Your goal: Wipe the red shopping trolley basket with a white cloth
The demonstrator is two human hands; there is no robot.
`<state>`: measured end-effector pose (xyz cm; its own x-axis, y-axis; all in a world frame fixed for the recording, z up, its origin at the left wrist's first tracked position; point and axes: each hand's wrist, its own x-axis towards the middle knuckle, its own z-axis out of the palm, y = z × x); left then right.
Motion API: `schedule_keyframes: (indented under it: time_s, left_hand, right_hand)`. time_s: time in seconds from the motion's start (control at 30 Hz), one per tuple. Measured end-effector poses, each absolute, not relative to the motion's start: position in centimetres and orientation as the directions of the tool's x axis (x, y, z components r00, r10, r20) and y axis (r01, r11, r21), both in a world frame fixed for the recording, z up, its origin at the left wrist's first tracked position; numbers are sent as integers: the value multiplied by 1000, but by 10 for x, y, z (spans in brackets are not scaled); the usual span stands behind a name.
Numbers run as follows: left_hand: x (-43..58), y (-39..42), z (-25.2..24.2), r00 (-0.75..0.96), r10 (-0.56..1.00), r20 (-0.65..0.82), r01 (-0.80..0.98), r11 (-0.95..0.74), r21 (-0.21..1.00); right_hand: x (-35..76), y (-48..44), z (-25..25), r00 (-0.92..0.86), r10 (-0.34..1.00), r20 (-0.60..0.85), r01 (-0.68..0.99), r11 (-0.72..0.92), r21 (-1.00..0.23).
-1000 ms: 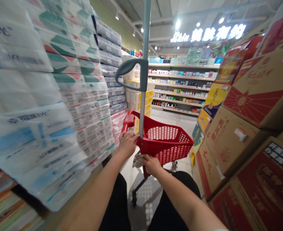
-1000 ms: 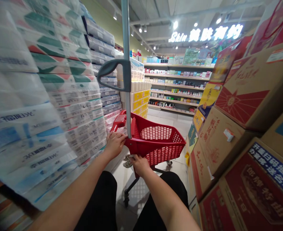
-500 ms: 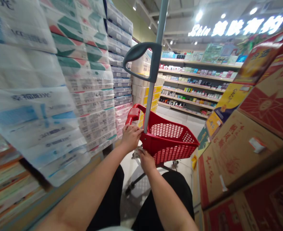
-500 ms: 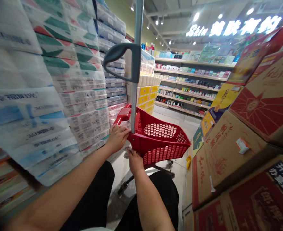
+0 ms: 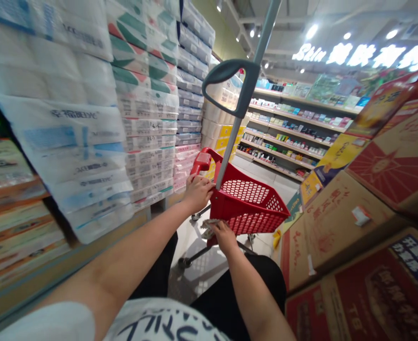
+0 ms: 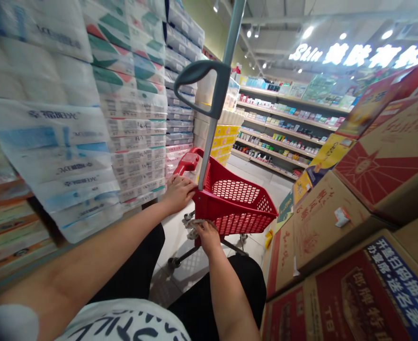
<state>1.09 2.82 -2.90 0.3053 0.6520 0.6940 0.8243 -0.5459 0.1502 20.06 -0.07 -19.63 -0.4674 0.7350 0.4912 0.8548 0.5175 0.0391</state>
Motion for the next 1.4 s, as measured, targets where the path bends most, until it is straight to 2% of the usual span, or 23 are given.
schedule_keyframes:
  time_s: [0.27,0.47,0.7,0.83,1.0,1.2,1.4]
  left_hand:
    - [20,19,-30,330,649,685,797,-580,166]
    - [26,26,-31,341,632,695,781,-602,164]
    - [24,36,-31,366,593,717,767,-628,128]
    - [16,41,-30,401,582,707,757,-645,102]
    - [7,51,-29,409,596,691,763,-639,100]
    - [4,62,-30,376,619,690,777,-616,130]
    - [3,63,-26,349,629,694,781,-605,156]
  right_hand:
    - [202,-8,-205,-424,725,543,874,484,36]
    - [196,-5,-178,-375,677,634,882,472,18]
    - [190,-3,-134,-220,571,790,864,491,-114]
    - [191,0,-112,-251,565,786,853,513,-96]
    - [190,11,-89,-188,503,843,854,508,-113]
    - [178,20,-78,-311,537,784,800,593,-89]
    - [172,26,-73,-290,511,809,796,598,-93]
